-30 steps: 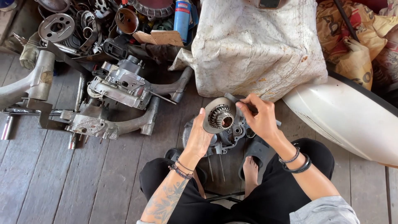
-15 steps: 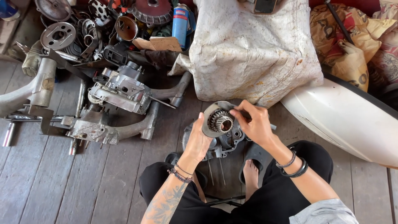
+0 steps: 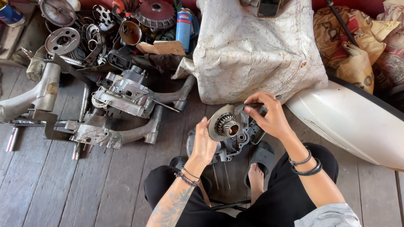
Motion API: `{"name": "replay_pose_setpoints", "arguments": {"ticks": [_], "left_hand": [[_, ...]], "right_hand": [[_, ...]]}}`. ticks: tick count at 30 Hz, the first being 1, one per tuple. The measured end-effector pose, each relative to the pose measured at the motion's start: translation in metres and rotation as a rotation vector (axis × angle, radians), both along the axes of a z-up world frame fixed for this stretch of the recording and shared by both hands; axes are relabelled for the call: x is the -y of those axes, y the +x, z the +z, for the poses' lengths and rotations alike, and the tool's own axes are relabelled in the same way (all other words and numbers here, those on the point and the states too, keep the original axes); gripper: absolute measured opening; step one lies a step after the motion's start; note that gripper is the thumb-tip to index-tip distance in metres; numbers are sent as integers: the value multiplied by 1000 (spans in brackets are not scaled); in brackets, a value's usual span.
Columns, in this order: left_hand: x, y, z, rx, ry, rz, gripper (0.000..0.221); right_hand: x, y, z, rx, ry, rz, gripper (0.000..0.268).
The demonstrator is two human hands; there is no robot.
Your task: Scraping and cleaning a motorcycle clutch hub using a small hand tool while sitting on the floor.
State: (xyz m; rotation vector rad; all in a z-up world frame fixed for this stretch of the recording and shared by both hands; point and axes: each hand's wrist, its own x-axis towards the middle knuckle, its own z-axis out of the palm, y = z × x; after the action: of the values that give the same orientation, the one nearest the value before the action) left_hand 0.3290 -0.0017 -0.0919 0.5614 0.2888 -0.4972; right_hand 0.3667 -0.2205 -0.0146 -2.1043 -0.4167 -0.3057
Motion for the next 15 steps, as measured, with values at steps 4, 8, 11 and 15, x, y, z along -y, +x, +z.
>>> {"name": "replay_pose_setpoints", "arguments": {"ticks": [4,8,11,15], "left_hand": [[6,-8,75,239,226,-33,65],[9,-10,80,491,240,10,51],[10,-9,67,543,260,13,49],[11,-9,54,569,283,20,46]], "right_hand": [[-12,-3,-8,35,-8,-23,22],[-11,0,-11,149,-35,-66,27],[-12,-1,-12,167,-27,-69,30],[-14,-7,-12,175,-24,-50,31]]}}
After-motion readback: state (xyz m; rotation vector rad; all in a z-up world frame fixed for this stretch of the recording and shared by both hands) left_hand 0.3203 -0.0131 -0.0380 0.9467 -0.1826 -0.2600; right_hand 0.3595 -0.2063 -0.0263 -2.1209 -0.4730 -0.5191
